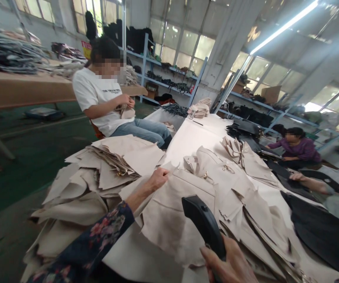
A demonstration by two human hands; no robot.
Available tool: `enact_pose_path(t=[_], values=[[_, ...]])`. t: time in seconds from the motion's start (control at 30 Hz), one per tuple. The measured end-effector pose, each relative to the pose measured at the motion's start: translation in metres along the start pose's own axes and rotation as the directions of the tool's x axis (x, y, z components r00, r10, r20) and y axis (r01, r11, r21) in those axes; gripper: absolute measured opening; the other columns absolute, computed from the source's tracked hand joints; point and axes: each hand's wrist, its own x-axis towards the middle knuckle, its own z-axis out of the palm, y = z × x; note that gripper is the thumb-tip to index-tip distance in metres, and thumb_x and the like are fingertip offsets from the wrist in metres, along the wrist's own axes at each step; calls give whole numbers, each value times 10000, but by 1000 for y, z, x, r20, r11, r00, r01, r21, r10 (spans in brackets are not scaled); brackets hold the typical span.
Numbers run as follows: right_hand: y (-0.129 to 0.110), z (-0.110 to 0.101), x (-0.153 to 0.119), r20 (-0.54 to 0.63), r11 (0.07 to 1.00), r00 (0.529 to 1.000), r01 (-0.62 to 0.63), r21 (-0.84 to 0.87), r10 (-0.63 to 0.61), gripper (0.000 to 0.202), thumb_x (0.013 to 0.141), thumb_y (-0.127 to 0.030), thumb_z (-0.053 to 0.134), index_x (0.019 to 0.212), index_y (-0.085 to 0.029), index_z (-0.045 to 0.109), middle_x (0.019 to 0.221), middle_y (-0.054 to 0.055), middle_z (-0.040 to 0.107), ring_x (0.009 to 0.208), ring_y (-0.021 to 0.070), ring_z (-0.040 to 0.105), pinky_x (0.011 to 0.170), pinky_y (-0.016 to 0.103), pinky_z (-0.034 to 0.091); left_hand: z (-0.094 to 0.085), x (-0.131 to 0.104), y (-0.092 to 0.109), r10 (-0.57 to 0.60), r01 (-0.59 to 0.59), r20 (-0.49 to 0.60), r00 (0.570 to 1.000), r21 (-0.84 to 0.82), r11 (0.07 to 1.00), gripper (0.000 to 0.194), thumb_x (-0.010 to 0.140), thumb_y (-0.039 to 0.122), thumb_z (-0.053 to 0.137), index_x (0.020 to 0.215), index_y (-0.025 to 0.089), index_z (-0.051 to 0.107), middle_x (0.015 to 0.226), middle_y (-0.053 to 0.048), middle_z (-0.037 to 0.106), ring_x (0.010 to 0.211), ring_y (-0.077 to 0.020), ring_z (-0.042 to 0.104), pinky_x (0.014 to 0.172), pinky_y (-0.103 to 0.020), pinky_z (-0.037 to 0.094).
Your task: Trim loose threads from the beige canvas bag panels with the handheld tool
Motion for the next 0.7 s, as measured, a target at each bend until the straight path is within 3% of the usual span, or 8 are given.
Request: enact_pose_path(t=[0.07, 0.13, 0.23, 0.47, 0.7], values=[[-15, 2, 11, 76, 999, 996, 36, 21, -37, 340, 782, -462, 524, 889, -141, 557, 507, -32, 542, 440, 138, 560, 451, 222, 448, -9, -5, 1, -37, 52, 80, 996, -192, 980, 222, 727, 246, 544, 767, 101, 708, 606, -27, 632, 652, -204, 593, 571, -251, 411], [-27, 6, 23, 110, 994, 989, 91, 56, -96, 289, 801, -438, 525, 838, -152, 542, 501, -40, 539, 457, 125, 560, 459, 205, 448, -15, -10, 3, -65, 118, 141, 988, -410, 904, 265, 701, 250, 579, 856, 89, 721, 629, -34, 660, 615, -193, 597, 549, -252, 420], [-37, 15, 42, 141, 982, 976, 154, 105, -168, 256, 820, -419, 522, 831, -164, 525, 528, -35, 560, 460, 122, 568, 445, 201, 456, -18, -15, 4, -82, 158, 154, 985, -588, 793, 301, 645, 238, 655, 900, 96, 730, 639, -37, 682, 597, -185, 605, 560, -255, 438], [-51, 32, 72, 119, 956, 962, 218, 196, -244, 246, 803, -413, 545, 821, -172, 495, 511, -55, 532, 406, 96, 512, 393, 187, 436, -19, -26, 11, -72, 165, 158, 985, -724, 670, 304, 621, 280, 750, 872, 108, 741, 727, -67, 715, 671, -206, 636, 643, -277, 471], [-63, 9, 88, 4, 943, 965, 254, 213, -261, 300, 808, -476, 530, 793, -179, 487, 582, -35, 546, 480, 109, 558, 428, 195, 456, -19, -33, 5, -140, 239, 194, 971, -781, 577, 374, 583, 245, 770, 920, 90, 721, 678, -74, 708, 562, -192, 627, 555, -273, 459]])
